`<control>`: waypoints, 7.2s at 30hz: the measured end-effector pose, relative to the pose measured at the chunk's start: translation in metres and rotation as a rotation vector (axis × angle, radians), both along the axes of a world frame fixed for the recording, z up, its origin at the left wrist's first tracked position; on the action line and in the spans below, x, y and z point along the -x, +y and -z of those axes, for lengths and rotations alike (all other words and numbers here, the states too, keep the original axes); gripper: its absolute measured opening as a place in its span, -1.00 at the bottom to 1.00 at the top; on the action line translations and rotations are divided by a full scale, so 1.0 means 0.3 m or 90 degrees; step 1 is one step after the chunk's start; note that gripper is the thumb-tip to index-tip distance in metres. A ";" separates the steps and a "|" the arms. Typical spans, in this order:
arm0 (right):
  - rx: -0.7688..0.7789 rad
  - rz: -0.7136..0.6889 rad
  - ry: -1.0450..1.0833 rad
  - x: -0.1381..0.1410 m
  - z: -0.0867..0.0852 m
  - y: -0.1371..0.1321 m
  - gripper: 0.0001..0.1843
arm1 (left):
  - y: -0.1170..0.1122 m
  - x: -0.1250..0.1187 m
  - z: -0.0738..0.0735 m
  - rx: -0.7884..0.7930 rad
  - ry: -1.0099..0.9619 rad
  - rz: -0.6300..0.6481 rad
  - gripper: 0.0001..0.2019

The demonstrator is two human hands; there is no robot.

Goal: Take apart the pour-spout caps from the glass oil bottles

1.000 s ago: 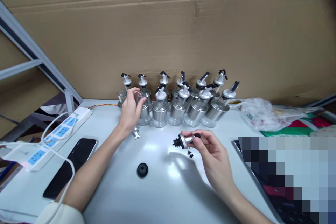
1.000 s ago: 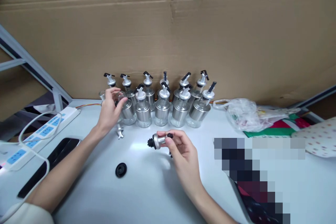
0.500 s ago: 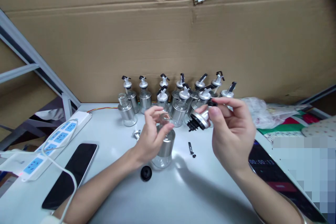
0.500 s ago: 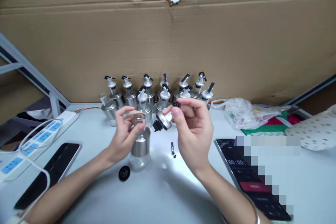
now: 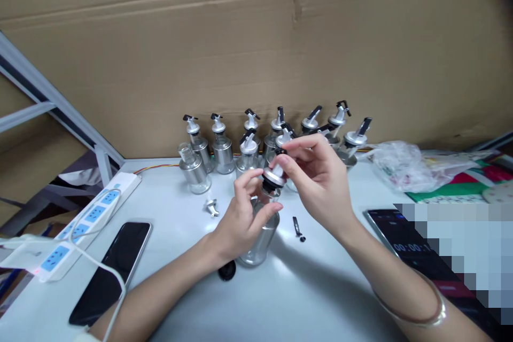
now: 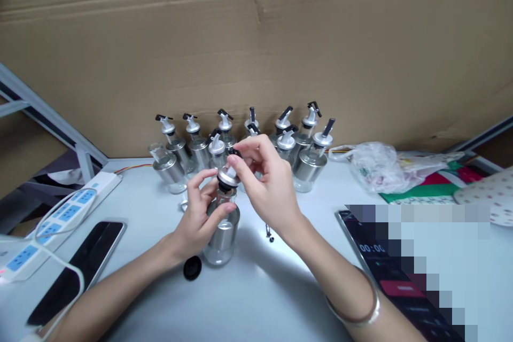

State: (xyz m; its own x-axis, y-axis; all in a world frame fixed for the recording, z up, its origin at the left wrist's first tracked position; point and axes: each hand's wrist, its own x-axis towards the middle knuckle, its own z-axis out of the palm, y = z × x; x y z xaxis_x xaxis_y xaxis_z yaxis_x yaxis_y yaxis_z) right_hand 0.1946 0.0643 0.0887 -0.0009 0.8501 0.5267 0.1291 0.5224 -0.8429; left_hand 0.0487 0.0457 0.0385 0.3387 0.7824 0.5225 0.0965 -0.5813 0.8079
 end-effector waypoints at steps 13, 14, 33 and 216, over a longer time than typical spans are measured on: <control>-0.086 -0.010 -0.075 -0.012 0.029 -0.003 -0.90 | 0.003 0.020 -0.008 -0.065 0.070 0.023 -0.49; -0.098 -0.002 -0.083 -0.013 0.032 -0.003 -0.91 | 0.003 0.022 -0.008 -0.067 0.073 0.027 -0.49; -0.157 0.041 -0.156 0.009 0.032 -0.013 -0.95 | 0.018 0.033 0.015 -0.019 0.017 -0.016 -0.70; 0.267 -0.144 -0.277 -0.074 0.197 -0.150 -0.88 | -0.133 0.171 0.115 -0.280 0.452 -0.046 -0.80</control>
